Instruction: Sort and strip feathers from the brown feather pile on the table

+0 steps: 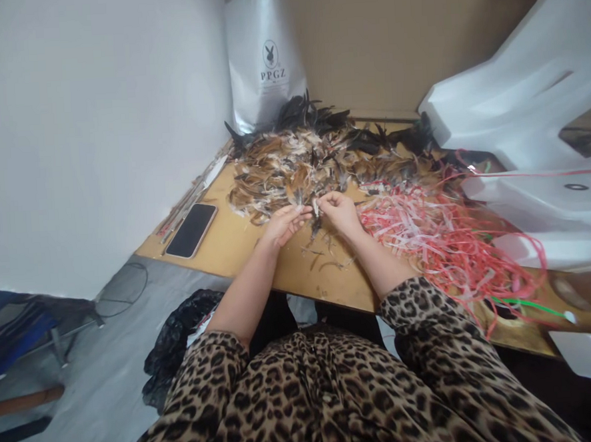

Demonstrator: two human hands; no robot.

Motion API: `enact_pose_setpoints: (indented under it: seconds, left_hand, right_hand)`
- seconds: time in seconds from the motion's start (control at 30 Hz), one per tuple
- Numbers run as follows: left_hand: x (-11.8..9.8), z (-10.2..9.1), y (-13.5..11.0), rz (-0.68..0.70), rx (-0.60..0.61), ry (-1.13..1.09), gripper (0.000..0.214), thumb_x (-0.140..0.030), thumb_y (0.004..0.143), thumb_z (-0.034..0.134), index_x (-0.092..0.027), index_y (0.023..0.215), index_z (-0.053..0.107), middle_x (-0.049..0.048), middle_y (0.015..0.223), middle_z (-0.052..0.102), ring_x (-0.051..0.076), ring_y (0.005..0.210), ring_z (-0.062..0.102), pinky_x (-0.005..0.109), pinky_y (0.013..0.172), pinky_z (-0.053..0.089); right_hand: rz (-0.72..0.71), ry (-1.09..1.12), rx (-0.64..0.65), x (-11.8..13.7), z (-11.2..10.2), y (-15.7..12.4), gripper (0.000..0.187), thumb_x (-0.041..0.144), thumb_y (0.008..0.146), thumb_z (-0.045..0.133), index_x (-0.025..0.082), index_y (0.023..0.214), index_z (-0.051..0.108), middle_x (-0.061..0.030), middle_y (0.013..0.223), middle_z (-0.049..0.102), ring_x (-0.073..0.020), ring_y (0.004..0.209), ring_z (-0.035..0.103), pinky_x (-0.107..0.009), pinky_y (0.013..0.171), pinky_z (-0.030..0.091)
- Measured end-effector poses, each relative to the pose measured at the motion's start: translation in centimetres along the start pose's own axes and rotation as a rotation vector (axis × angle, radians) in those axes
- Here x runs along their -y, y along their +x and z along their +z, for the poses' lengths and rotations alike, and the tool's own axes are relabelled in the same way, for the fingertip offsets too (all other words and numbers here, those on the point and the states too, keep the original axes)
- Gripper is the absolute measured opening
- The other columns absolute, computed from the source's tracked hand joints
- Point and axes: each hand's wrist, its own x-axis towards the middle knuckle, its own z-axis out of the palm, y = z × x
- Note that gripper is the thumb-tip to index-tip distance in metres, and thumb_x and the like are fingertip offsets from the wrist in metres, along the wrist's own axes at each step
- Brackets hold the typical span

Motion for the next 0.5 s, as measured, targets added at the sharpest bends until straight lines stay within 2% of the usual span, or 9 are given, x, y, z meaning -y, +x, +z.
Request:
enact_pose_setpoints:
  seconds: [0.2,0.33,0.5]
  left_hand:
    - [0.1,0.2,-0.2,-0.081,0.09,0.007,0.008,-0.013,0.076,0.061,-0.009,0.082,0.065,0.0096,0.088,0.07,0.009,0.068,0.065,0.013,0.053,0.044]
    - [0.4,0.2,0.0,-0.117,0.1,0.01,0.008,-0.015,0.075,0.063,-0.01,0.082,0.065,0.0077,0.082,0.069,0.009,0.067,0.065,0.012,0.052,0.044]
    - [0.6,0.2,0.2,-0.076,0.111,-0.022,0.008,-0.014,0.073,0.065,-0.01,0.08,0.066,0.0059,0.078,0.068,0.006,0.063,0.063,0.012,0.055,0.046]
  right_hand:
    - [-0.149,-0.043,-0.09,-1.0,0.5,-0.1,0.018,0.034,0.068,0.06,0.018,0.069,0.054,0.0018,0.066,0.057,-0.0096,0.06,0.05,-0.024,0.062,0.042]
    - [-0.147,-0.024,-0.084,-1.0,0.8,-0.3,0.017,0.035,0.071,0.058,0.019,0.07,0.053,0.002,0.065,0.057,-0.0099,0.058,0.05,-0.024,0.06,0.043]
    - [-0.129,0.015,-0.021,-0.9,1.1,-0.5,0.018,0.036,0.069,0.061,0.019,0.07,0.054,0.0028,0.061,0.056,-0.0099,0.055,0.051,-0.024,0.057,0.043]
